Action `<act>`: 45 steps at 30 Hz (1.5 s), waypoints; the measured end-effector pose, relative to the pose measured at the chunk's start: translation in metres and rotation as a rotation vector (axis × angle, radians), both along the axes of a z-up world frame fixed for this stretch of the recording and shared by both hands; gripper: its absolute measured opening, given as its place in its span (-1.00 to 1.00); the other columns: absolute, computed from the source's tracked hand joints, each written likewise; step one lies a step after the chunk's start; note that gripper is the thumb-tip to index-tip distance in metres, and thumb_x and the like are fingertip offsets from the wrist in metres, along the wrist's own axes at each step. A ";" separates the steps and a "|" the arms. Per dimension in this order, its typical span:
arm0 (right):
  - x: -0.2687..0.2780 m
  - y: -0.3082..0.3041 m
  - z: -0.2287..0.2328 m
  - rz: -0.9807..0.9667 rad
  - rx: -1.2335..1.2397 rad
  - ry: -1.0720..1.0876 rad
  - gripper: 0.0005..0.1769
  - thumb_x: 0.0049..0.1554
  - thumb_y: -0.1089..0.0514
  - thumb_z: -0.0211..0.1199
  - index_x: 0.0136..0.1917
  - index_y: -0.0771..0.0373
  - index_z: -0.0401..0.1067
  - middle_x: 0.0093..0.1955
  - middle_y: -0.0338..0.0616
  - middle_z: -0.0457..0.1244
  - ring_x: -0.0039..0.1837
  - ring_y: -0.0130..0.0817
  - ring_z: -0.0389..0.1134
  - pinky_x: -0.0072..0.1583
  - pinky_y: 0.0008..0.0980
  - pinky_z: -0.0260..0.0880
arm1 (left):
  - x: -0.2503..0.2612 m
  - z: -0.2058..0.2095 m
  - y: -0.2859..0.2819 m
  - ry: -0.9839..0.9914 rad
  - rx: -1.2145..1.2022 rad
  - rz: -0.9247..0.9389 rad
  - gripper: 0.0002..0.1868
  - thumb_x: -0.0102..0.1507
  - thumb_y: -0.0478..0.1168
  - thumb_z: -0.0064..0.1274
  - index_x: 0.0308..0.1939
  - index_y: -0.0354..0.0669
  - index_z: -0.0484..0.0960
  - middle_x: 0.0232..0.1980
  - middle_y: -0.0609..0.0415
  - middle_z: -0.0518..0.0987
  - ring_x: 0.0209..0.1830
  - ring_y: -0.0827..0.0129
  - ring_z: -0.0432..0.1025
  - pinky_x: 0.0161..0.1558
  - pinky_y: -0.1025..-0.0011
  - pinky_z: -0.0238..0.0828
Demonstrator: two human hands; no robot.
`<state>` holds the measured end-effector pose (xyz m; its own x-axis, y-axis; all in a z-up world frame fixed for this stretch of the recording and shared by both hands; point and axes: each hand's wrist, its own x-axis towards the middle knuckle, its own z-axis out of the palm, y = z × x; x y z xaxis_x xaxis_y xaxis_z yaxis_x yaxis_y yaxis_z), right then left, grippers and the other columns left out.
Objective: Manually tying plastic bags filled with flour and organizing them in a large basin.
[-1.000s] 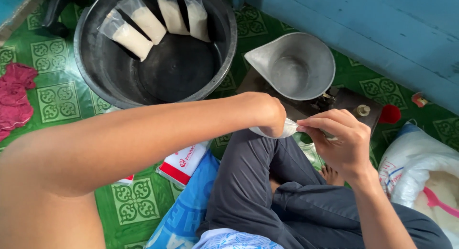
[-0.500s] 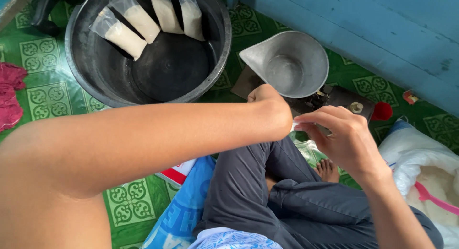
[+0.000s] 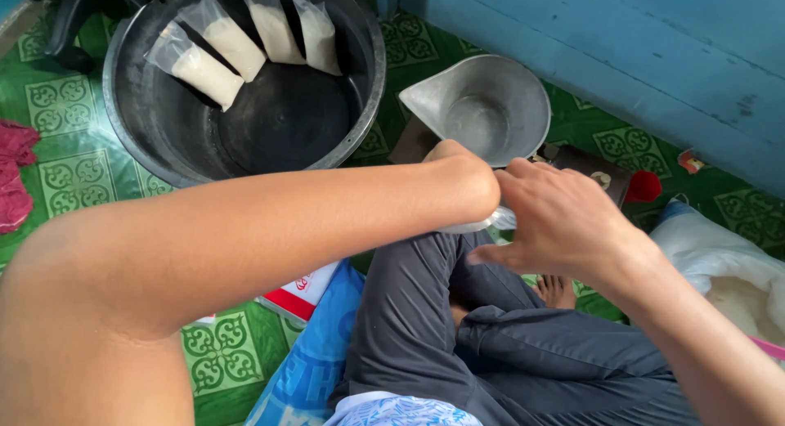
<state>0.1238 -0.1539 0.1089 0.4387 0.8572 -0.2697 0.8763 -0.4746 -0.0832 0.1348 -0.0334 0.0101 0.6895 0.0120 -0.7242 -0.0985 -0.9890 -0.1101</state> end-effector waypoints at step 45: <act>-0.006 0.038 -0.075 -0.230 -0.464 -0.019 -0.61 0.09 0.05 -0.18 -0.03 0.36 0.32 -0.31 -0.08 0.34 -0.16 -0.03 0.47 -0.16 -0.09 0.49 | -0.036 -0.009 0.009 -0.054 0.024 -0.076 -0.64 0.10 -0.45 -0.11 -0.08 -0.13 0.64 -0.19 0.11 0.51 -0.49 0.22 0.36 -0.75 0.51 0.06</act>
<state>0.1178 -0.1159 0.0337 0.6102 0.5300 -0.5888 0.7444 -0.6381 0.1970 0.0990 -0.0247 0.0007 0.7273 -0.0248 -0.6858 -0.1659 -0.9761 -0.1406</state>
